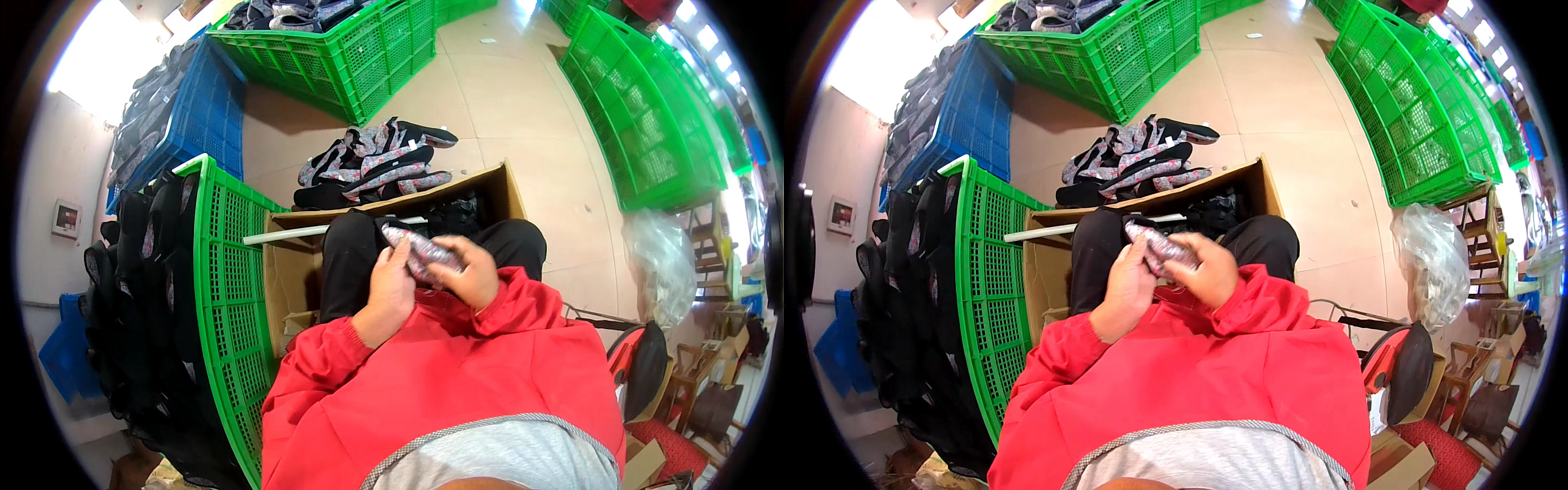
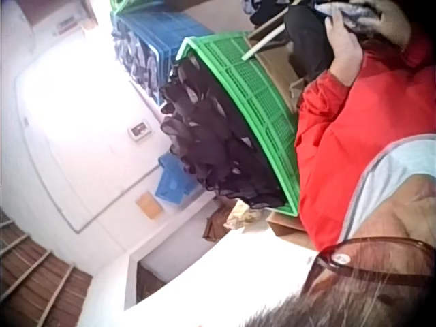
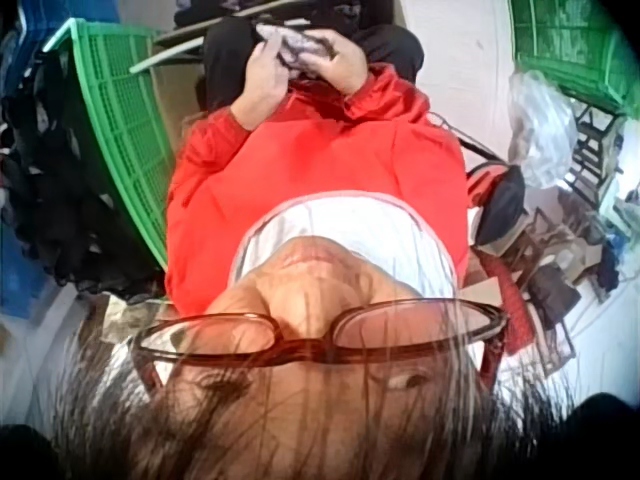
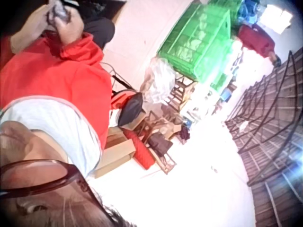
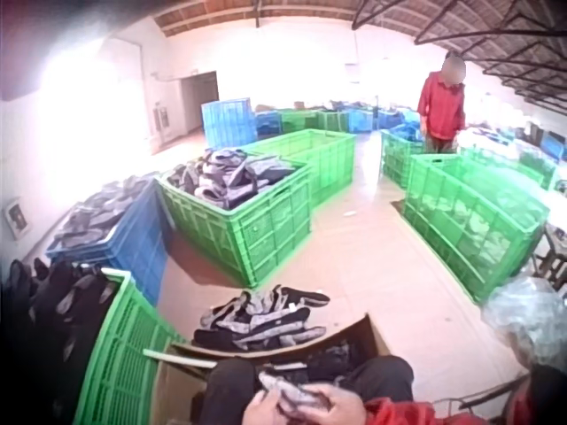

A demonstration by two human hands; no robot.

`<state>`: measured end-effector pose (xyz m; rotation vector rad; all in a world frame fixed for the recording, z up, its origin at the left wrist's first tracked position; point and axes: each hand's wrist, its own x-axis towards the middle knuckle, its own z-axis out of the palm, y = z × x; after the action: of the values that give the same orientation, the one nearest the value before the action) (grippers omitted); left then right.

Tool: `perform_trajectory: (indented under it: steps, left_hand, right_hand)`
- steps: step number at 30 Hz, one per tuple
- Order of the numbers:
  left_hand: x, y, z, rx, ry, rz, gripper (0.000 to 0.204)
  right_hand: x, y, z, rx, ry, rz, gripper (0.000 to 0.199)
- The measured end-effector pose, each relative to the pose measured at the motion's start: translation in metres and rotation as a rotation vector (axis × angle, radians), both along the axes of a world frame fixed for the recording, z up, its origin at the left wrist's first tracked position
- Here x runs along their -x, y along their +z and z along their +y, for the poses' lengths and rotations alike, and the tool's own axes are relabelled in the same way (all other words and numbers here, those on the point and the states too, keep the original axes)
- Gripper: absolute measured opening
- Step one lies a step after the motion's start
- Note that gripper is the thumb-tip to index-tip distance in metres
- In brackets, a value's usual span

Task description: The person sits on the floor in a warehouse and assembles slippers by hand. They pick up a black slipper sole and a patterned fabric upper, then attach the upper to the sole by hand, manipulating the edges to secure them together. The person repeats this process with multiple pairs of slippers, placing the finished items into a nearby green crate.

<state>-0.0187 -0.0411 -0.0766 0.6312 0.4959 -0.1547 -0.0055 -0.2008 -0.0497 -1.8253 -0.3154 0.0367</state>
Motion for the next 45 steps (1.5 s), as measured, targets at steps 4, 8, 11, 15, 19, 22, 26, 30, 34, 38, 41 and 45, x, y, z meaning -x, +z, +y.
perform_trajectory:
  steps: [4, 8, 11, 15, 19, 22, 26, 30, 34, 38, 41, 45]
  left_hand:
    - [0.023, 0.012, 0.038, -0.039, -0.115, 0.154, 0.021]
    - [0.04, 0.022, 0.07, -0.049, -0.147, 0.167, 0.018]
    - [0.044, 0.022, 0.074, -0.461, 0.026, 0.117, 0.016]
    - [0.044, 0.014, 0.088, -0.929, -0.018, 0.015, 0.007]
    - [0.049, 0.049, 0.074, -1.326, -0.148, -0.131, 0.006]
    - [0.048, 0.055, 0.071, -1.544, -0.103, -0.279, 0.012]
    - [0.052, 0.005, 0.096, -1.279, 0.049, -0.08, 0.021]
    - [0.059, -0.015, 0.097, -0.932, 0.064, -0.103, 0.016]
    - [0.065, 0.001, 0.093, -0.754, -0.007, -0.117, 0.012]
    - [0.073, 0.0, 0.102, -1.123, -0.103, -0.095, 0.009]
    - [0.077, 0.002, 0.096, -0.947, -0.006, -0.099, 0.01]
    - [0.082, 0.023, 0.082, -0.878, 0.034, -0.053, 0.017]
  right_hand:
    - [0.018, -0.004, 0.02, 0.085, 0.156, -0.104, 0.036]
    - [0.014, 0.001, 0.041, 0.104, 0.345, -0.057, 0.031]
    - [0.009, -0.012, 0.058, 0.121, 0.441, 0.019, 0.025]
    - [-0.002, -0.013, 0.08, 0.211, 0.43, 0.096, 0.027]
    - [-0.023, -0.024, 0.101, 0.148, 0.383, 0.047, 0.029]
    - [-0.036, -0.034, 0.111, 0.126, 0.336, 0.163, 0.031]
    - [-0.047, -0.036, 0.122, 0.058, 0.346, 0.327, 0.035]
    - [-0.064, -0.046, 0.127, -0.066, 0.403, 0.527, 0.029]
    - [-0.067, -0.053, 0.127, -0.213, 0.423, 0.617, 0.025]
    - [-0.061, -0.059, 0.131, -0.28, 0.408, 0.716, 0.024]
    - [-0.06, -0.055, 0.134, -0.227, 0.412, 0.727, 0.021]
    - [-0.053, -0.061, 0.137, -0.273, 0.356, 0.641, 0.018]
